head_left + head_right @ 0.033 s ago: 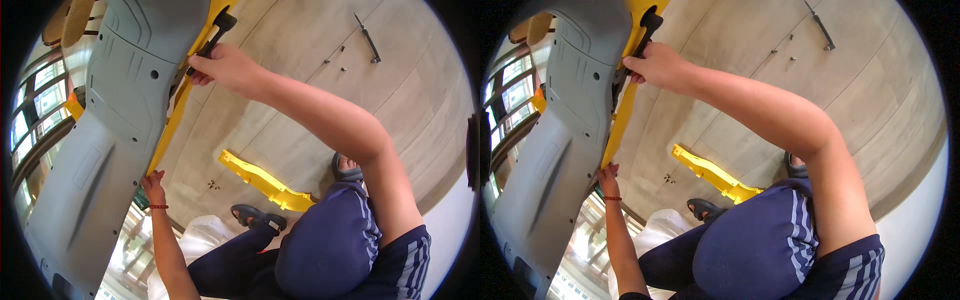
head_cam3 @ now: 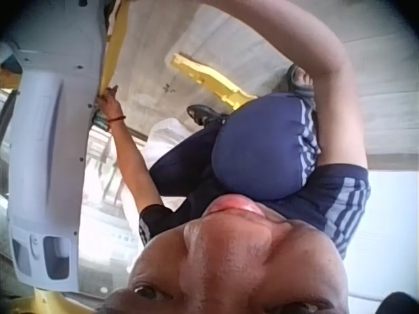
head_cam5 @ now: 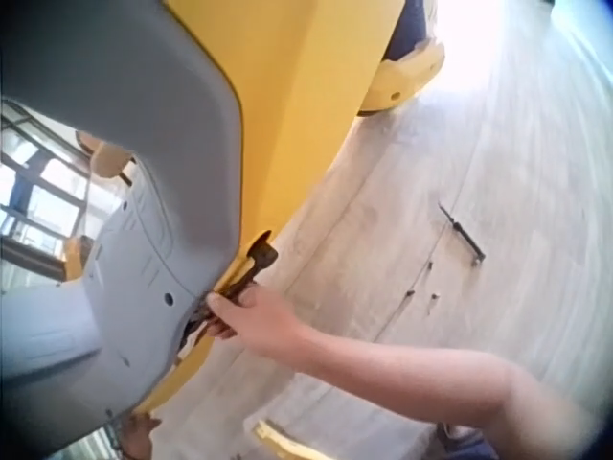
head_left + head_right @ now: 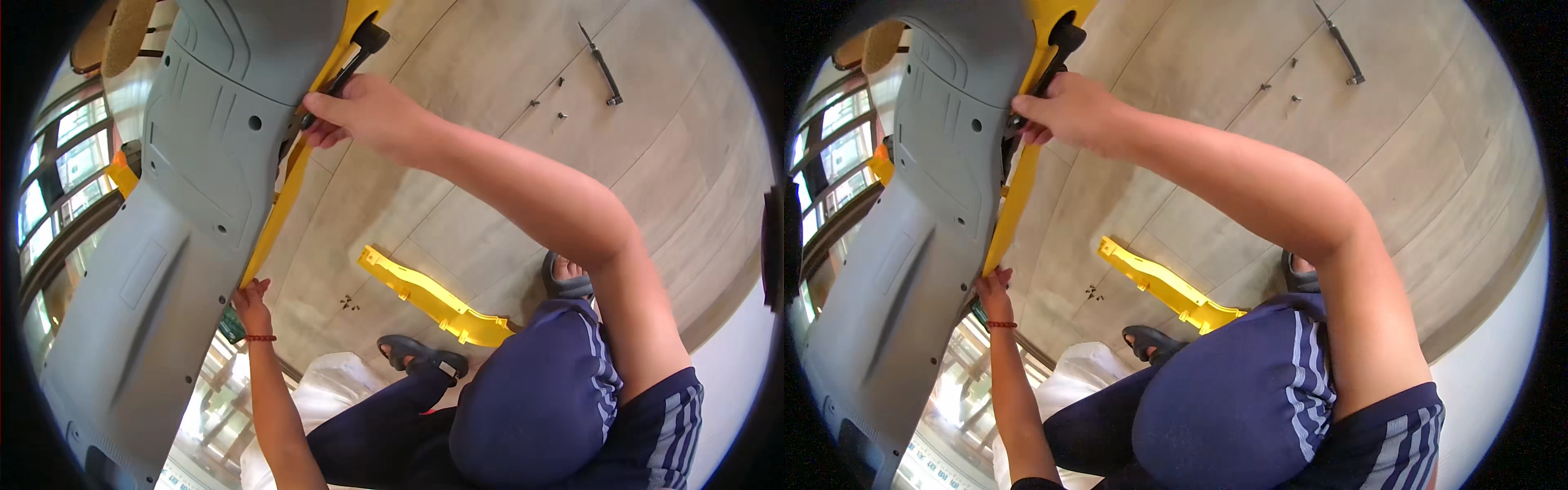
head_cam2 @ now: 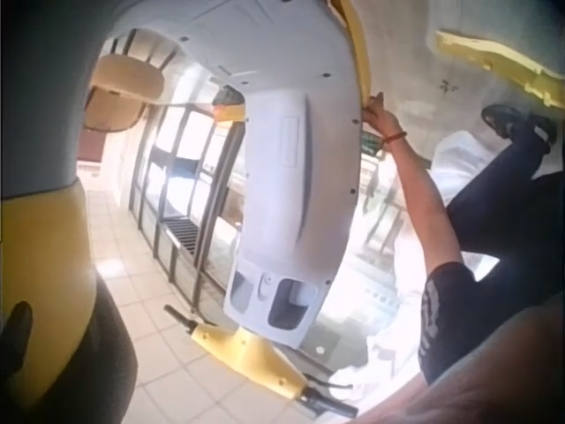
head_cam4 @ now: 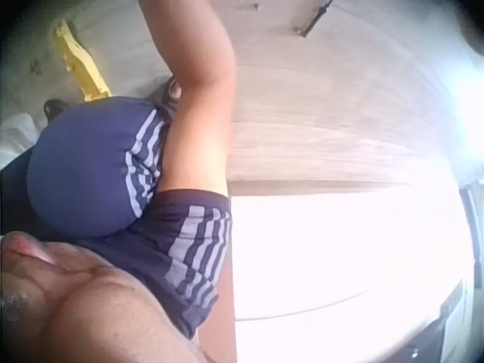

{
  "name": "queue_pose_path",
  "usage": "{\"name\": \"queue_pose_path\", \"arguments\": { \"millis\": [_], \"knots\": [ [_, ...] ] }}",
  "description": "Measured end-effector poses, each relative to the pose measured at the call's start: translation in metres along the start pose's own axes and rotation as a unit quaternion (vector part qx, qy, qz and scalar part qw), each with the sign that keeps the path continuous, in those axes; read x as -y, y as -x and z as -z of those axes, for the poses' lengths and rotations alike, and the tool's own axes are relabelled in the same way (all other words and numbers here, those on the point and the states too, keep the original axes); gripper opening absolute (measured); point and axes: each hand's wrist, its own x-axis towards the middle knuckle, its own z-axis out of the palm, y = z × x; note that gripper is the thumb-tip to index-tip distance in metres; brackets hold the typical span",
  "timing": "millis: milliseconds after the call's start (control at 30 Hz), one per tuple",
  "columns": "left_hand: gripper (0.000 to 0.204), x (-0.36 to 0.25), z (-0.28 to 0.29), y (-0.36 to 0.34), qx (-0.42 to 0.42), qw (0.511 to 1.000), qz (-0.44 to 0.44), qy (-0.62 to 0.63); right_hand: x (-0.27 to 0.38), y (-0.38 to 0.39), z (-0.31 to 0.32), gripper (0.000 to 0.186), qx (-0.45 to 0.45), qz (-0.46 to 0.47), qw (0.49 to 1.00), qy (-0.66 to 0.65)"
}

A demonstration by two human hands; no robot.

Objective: Removing and reattaching yellow plastic body panels on an electric scooter.

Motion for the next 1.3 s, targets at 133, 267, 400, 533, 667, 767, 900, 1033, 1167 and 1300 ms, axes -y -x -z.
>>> {"name": "queue_pose_path", "arguments": {
  "millis": [133, 267, 400, 533, 667, 767, 900, 1033, 1167, 1300],
  "knots": [
    [0.024, 0.011, 0.003, 0.000, -0.025, 0.999, 0.027, 0.020, 0.029, 0.017, -0.010, 0.036, 0.100, -0.055, 0.966, -0.233],
    [0.024, 0.013, 0.001, -0.001, -0.011, 0.999, 0.011, 0.040, 0.040, 0.025, -0.010, 0.037, 0.106, -0.050, 0.940, -0.319],
    [0.024, 0.007, -0.007, 0.003, 0.000, 0.998, 0.005, 0.069, 0.060, 0.026, 0.015, 0.036, 0.212, -0.127, 0.778, -0.577],
    [0.024, 0.003, -0.012, 0.000, 0.019, 0.998, 0.003, 0.067, 0.047, 0.022, 0.021, 0.037, 0.349, -0.031, 0.760, -0.547],
    [0.028, -0.001, -0.014, 0.005, 0.031, 0.999, -0.001, 0.038, 0.026, 0.039, 0.030, 0.039, 0.069, -0.067, 0.995, -0.005],
    [0.032, -0.005, -0.018, 0.006, 0.056, 0.997, 0.003, 0.046, -0.025, 0.019, 0.030, 0.044, -0.020, -0.171, 0.938, 0.299],
    [0.039, -0.006, -0.027, 0.007, 0.076, 0.992, -0.025, 0.097, -0.052, 0.006, 0.020, 0.059, 0.023, -0.038, 0.988, 0.149],
    [0.043, 0.000, -0.029, 0.010, 0.062, 0.993, -0.029, 0.099, -0.041, 0.006, 0.001, 0.064, 0.043, -0.001, 0.997, 0.071],
    [0.040, -0.002, -0.028, 0.009, 0.062, 0.994, -0.010, 0.085, -0.047, 0.003, -0.010, 0.062, 0.002, -0.033, 0.997, 0.075],
    [0.038, -0.003, -0.030, 0.005, 0.035, 0.997, -0.030, 0.067, -0.054, -0.008, -0.010, 0.059, 0.003, 0.012, 1.000, -0.015]
  ]
}}
